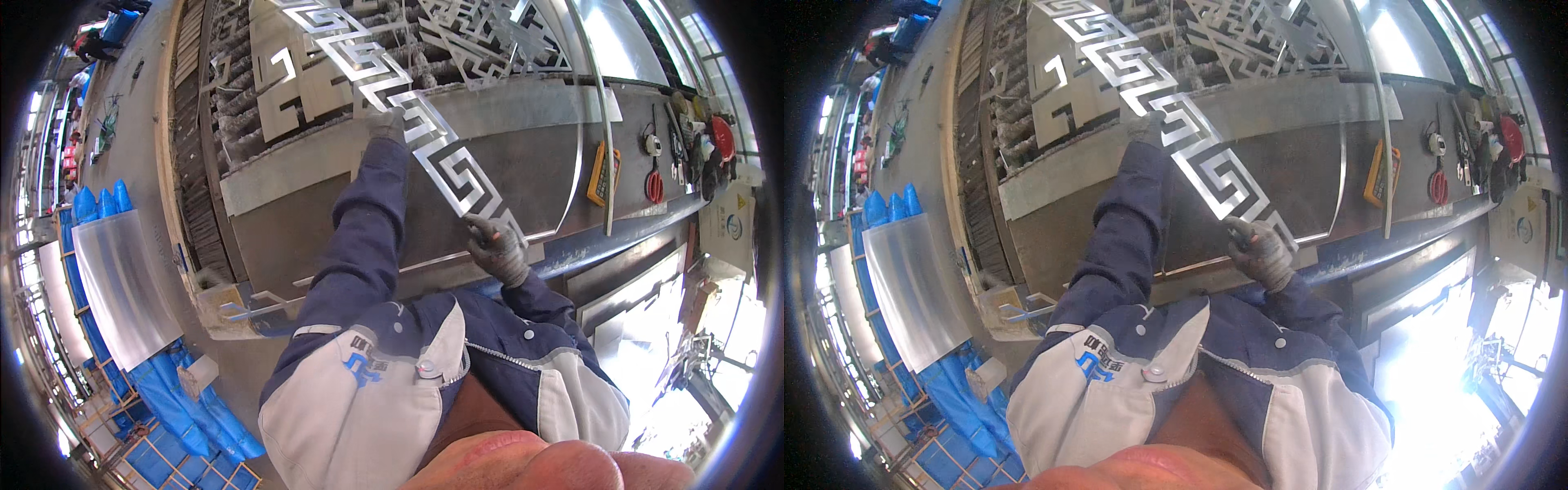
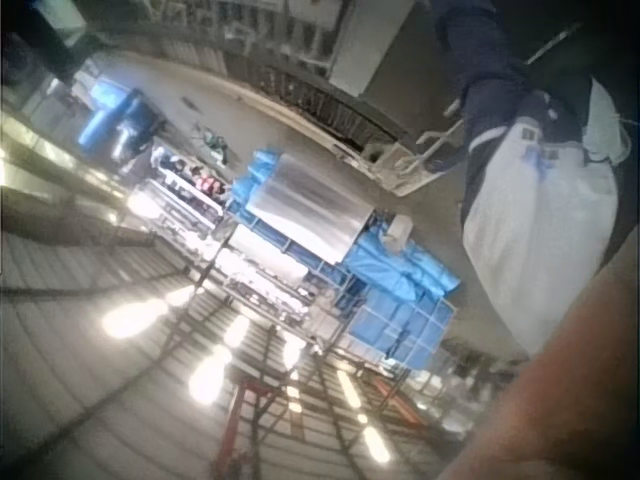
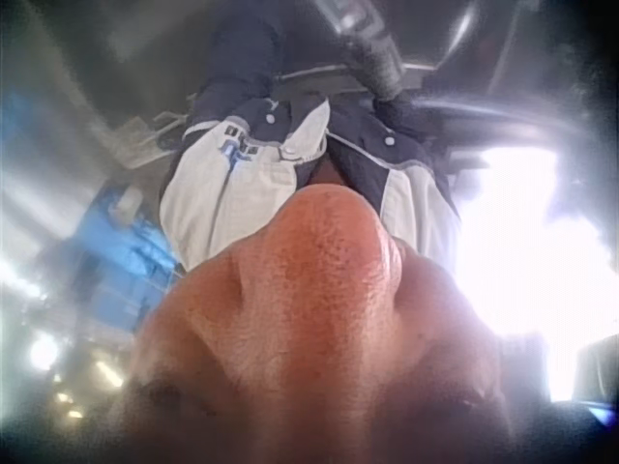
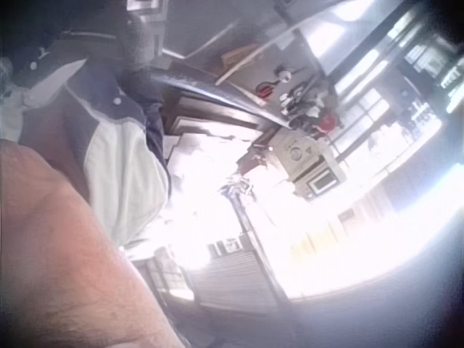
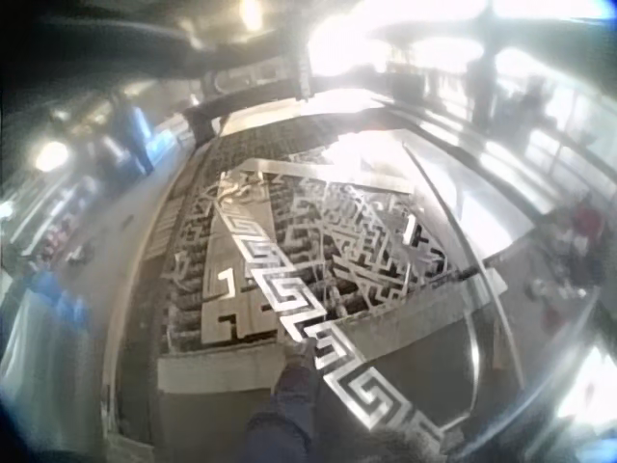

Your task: The person repeatedly picks up pre-cut metal pieces with a Greek key pattern and places them onto a roller conveyor. They handle the pieces one at a time, aligning them on the conveyor and occasionally adjusting their position before moving to the next piece.

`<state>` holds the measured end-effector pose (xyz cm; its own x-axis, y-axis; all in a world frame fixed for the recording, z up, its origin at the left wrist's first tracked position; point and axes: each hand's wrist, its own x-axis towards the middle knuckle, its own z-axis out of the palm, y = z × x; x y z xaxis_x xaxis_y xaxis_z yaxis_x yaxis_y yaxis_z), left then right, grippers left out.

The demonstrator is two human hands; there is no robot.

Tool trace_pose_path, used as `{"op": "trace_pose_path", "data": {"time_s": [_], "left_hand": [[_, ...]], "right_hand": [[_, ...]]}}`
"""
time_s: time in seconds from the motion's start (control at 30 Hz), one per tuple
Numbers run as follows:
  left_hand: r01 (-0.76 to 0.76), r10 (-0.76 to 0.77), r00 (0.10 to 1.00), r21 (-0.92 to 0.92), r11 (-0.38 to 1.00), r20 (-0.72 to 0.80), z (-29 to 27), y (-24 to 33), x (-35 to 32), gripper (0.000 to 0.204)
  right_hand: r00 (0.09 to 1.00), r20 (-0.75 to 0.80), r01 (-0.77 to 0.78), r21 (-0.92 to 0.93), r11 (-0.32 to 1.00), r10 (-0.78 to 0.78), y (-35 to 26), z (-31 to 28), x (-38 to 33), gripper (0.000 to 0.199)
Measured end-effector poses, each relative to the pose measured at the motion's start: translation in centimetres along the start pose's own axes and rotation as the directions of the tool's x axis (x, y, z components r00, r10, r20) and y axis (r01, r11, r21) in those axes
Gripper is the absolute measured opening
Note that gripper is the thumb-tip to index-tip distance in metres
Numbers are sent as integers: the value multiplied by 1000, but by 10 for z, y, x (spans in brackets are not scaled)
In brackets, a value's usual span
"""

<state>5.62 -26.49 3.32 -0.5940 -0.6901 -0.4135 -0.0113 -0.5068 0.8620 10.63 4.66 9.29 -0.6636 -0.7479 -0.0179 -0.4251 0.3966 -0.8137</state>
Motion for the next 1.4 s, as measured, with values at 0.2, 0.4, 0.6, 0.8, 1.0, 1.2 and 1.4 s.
{"op": "trace_pose_path", "data": {"time_s": [0.2, 0.4, 0.6, 0.8, 1.0, 1.2, 1.4], "left_hand": [[119, -102, 990, -182, 976, 101, 28, 17, -5, 43], [-239, 272, 911, -140, 961, 311, 28, 40, 2, 44], [-240, 211, 956, 128, 962, 203, 55, 45, 27, 47], [-371, 386, 917, -141, 918, 100, 52, 41, 28, 39], [-314, 313, 945, -3, 950, 93, 14, 37, 37, 36], [-335, 326, 940, 80, 939, 103, 0, 34, 39, 36], [-173, 170, 971, 0, 985, 168, -16, 15, 47, 41]], "right_hand": [[955, -137, 209, -320, 924, -263, 8, -5, 7, 48], [815, -204, 367, -543, 755, -542, 15, 7, 13, 43], [997, 38, 71, -82, 994, -68, 13, 11, 17, 50], [933, -113, 275, -383, 882, -340, 11, 34, 9, 50], [888, -95, 411, -279, 868, -451, 7, 26, 11, 50], [962, -11, 273, 81, 959, -273, -6, 35, 5, 58], [945, -44, 301, -270, 914, -325, 9, 52, 4, 46]]}}
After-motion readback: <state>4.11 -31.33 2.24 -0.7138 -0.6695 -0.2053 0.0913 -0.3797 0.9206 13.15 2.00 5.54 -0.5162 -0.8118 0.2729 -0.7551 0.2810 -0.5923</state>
